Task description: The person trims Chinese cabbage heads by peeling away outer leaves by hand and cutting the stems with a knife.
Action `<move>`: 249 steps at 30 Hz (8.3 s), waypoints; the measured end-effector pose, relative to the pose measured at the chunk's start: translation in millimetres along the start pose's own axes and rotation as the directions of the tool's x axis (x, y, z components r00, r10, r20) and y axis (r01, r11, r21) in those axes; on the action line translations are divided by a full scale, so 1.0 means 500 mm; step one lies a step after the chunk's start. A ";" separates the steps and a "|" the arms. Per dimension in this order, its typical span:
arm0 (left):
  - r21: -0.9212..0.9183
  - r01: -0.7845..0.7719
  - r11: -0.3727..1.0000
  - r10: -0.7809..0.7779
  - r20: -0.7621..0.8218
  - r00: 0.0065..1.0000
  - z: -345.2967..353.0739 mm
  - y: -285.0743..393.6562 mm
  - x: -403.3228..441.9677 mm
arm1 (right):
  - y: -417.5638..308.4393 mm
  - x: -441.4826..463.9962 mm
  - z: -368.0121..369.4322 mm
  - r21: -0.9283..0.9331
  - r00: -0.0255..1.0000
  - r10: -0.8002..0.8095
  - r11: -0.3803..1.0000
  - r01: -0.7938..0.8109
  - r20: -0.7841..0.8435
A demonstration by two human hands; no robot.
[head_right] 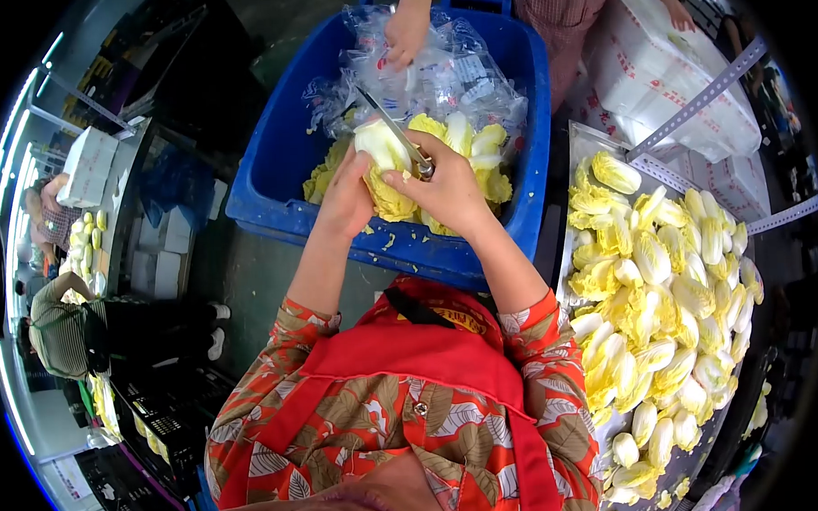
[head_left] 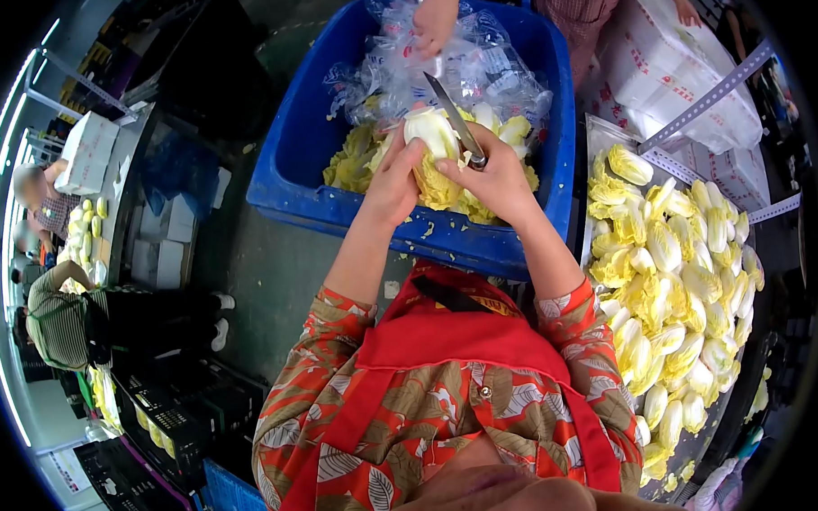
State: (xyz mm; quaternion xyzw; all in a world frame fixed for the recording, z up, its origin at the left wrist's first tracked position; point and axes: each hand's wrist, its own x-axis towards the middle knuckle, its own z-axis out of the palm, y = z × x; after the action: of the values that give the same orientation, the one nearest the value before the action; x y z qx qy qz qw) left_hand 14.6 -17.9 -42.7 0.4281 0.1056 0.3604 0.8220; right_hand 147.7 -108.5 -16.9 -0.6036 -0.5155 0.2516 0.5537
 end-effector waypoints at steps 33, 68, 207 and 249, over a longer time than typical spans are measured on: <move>0.141 0.069 0.988 -0.045 -0.166 0.985 -0.004 -0.007 -0.005 | 0.010 -0.015 -0.016 -0.123 0.994 0.102 0.987 -0.107 -0.040; 0.353 0.026 0.935 -0.055 0.073 0.996 0.005 0.013 0.016 | 0.017 0.030 -0.047 -0.012 0.987 0.131 0.991 -0.130 0.097; -0.261 0.108 0.959 -0.187 -0.301 0.935 -0.013 -0.015 0.060 | 0.007 -0.026 0.011 -0.052 0.995 -0.095 0.994 0.095 0.010; 0.546 -0.071 0.835 0.154 -0.107 0.982 0.115 -0.085 -0.011 | 0.025 -0.089 -0.089 -0.139 0.988 0.146 0.978 -0.153 -0.058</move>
State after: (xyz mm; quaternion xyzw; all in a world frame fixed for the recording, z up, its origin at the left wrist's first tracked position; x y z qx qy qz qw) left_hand 59.5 -73.7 -41.6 0.6198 0.2373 0.3943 0.6356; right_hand 175.4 -165.1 -28.8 -0.6845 -0.4721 0.2408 0.5006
